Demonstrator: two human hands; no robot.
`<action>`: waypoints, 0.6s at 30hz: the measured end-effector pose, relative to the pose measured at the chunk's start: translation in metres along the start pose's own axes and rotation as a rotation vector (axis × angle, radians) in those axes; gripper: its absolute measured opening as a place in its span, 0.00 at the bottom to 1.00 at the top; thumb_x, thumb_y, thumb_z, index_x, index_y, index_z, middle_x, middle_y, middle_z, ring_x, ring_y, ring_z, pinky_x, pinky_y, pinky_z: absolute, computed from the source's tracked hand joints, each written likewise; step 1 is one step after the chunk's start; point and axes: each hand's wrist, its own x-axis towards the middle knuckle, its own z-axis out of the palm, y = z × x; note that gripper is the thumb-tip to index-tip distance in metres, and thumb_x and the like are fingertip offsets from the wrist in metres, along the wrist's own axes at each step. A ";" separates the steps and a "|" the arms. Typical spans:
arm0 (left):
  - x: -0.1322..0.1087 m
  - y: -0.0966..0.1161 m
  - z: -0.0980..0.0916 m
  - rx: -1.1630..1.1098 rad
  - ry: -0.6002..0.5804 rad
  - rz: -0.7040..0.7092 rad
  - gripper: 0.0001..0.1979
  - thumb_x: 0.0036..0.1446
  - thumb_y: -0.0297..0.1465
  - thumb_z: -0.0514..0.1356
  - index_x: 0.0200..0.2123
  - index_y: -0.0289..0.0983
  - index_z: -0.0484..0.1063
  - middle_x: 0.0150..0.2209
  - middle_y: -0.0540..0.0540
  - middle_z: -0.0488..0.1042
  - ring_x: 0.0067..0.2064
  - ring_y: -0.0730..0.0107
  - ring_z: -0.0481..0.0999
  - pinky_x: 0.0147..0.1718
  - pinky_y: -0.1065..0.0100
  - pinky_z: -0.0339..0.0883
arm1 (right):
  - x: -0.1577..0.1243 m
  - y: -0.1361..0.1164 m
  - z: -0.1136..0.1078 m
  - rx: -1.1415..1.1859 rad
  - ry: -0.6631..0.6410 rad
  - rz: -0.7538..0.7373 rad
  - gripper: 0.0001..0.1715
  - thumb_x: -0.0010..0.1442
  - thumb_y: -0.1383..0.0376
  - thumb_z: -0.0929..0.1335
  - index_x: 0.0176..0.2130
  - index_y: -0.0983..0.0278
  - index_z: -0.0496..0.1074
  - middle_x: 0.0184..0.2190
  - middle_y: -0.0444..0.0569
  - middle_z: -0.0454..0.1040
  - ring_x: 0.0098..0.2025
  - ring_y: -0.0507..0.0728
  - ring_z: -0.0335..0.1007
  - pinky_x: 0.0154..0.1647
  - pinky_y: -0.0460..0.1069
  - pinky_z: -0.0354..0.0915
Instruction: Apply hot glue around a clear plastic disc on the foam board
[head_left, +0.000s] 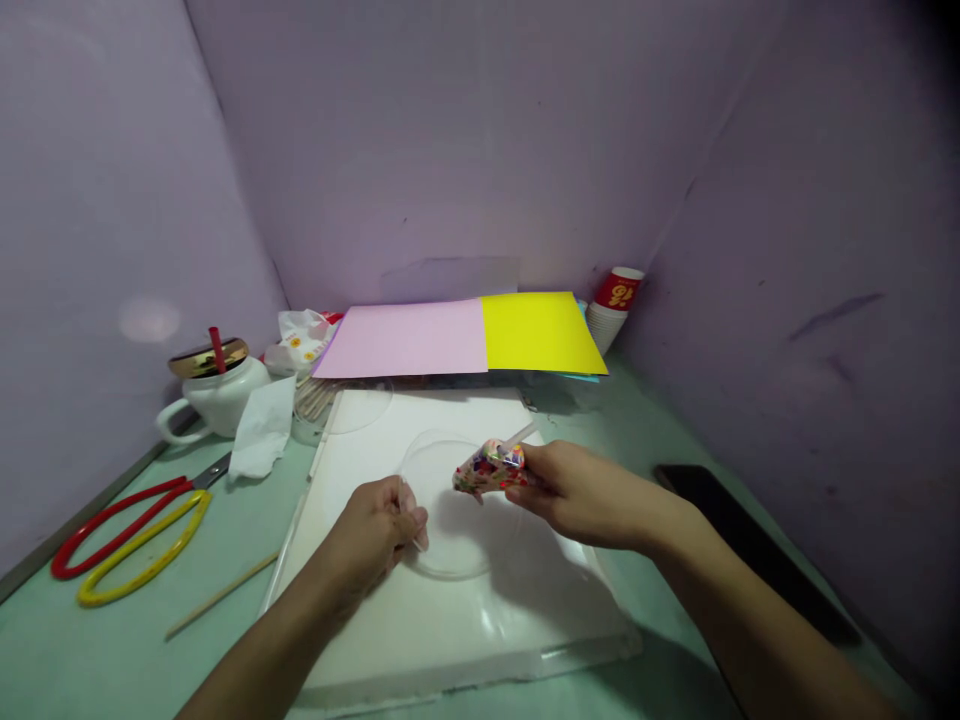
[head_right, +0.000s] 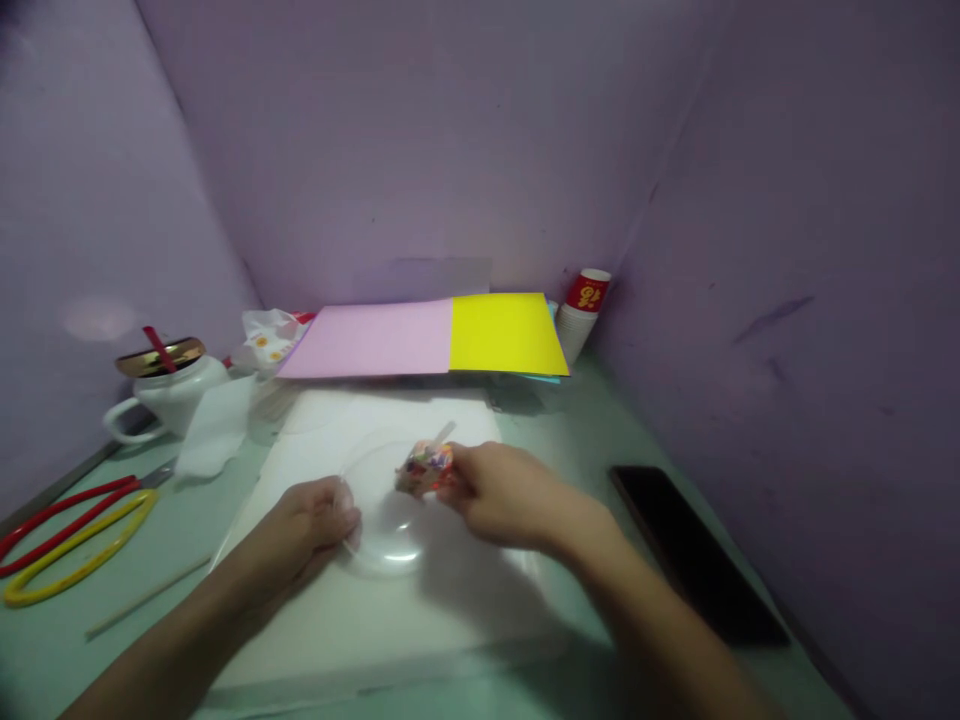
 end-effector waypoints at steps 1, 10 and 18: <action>0.000 -0.001 0.001 0.005 0.006 0.001 0.07 0.33 0.29 0.58 0.16 0.36 0.60 0.12 0.52 0.67 0.15 0.81 0.58 0.14 0.79 0.44 | 0.000 -0.001 0.000 0.009 -0.004 0.002 0.10 0.58 0.60 0.61 0.35 0.61 0.68 0.30 0.47 0.75 0.28 0.54 0.67 0.25 0.46 0.55; 0.000 0.003 0.002 0.045 0.014 0.000 0.08 0.33 0.30 0.58 0.16 0.37 0.59 0.11 0.54 0.65 0.11 0.84 0.51 0.11 0.78 0.38 | -0.004 -0.005 0.004 -0.043 0.026 0.054 0.13 0.58 0.58 0.60 0.36 0.62 0.68 0.31 0.51 0.76 0.27 0.56 0.67 0.22 0.47 0.52; -0.002 0.001 0.000 0.027 -0.032 0.079 0.08 0.36 0.27 0.59 0.17 0.36 0.59 0.13 0.53 0.66 0.16 0.80 0.59 0.16 0.78 0.47 | -0.005 -0.004 -0.006 -0.101 0.024 -0.131 0.15 0.56 0.65 0.63 0.44 0.57 0.70 0.35 0.47 0.77 0.35 0.57 0.70 0.32 0.47 0.57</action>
